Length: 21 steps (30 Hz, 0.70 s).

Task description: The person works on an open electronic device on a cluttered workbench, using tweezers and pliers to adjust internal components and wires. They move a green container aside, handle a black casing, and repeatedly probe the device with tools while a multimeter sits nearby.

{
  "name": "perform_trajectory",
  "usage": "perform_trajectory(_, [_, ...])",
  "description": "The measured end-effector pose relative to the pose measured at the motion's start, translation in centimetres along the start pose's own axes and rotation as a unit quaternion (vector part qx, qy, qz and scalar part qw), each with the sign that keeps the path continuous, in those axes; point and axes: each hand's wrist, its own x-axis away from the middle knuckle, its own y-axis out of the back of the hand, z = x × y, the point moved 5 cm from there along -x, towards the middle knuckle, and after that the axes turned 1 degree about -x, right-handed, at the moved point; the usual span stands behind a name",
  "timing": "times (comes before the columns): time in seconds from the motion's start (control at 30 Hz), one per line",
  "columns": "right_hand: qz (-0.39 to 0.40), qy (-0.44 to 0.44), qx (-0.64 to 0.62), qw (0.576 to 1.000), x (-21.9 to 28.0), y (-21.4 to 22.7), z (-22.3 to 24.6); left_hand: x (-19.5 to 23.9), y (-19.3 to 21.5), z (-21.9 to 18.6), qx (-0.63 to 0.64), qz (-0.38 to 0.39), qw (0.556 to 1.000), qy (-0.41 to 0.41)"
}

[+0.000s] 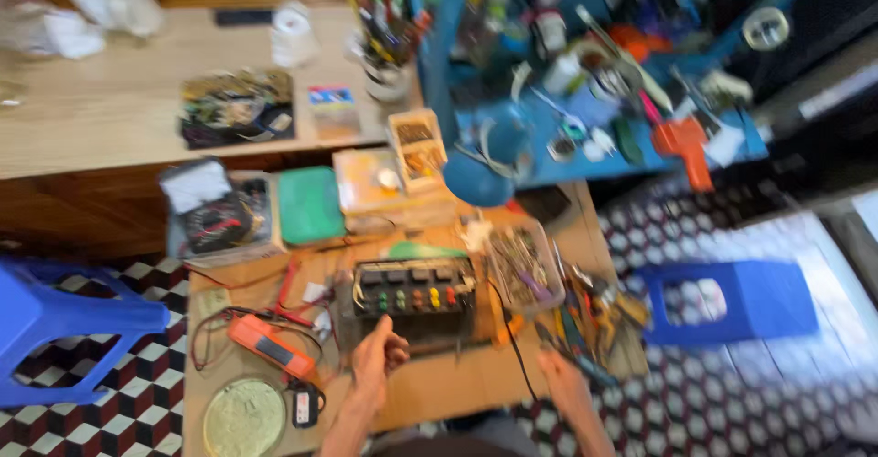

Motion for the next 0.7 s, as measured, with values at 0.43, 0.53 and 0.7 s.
perform_trajectory(0.43, [-0.207, -0.100, -0.199, 0.953, -5.0, 11.3, -12.7, 2.3, -1.2, 4.0, -0.001, -0.057, 0.997, 0.041])
perform_trajectory(0.53, [-0.116, -0.136, -0.120, 0.977, -9.5, 8.8, -16.1, 3.7, -3.0, 5.3, -0.007, -0.066, 0.997, 0.049])
perform_trajectory(0.7, [-0.067, -0.189, -0.049, 0.978, -12.0, 6.3, -16.1, 6.6, -3.7, 7.0, -0.040, -0.138, 0.989, 0.048])
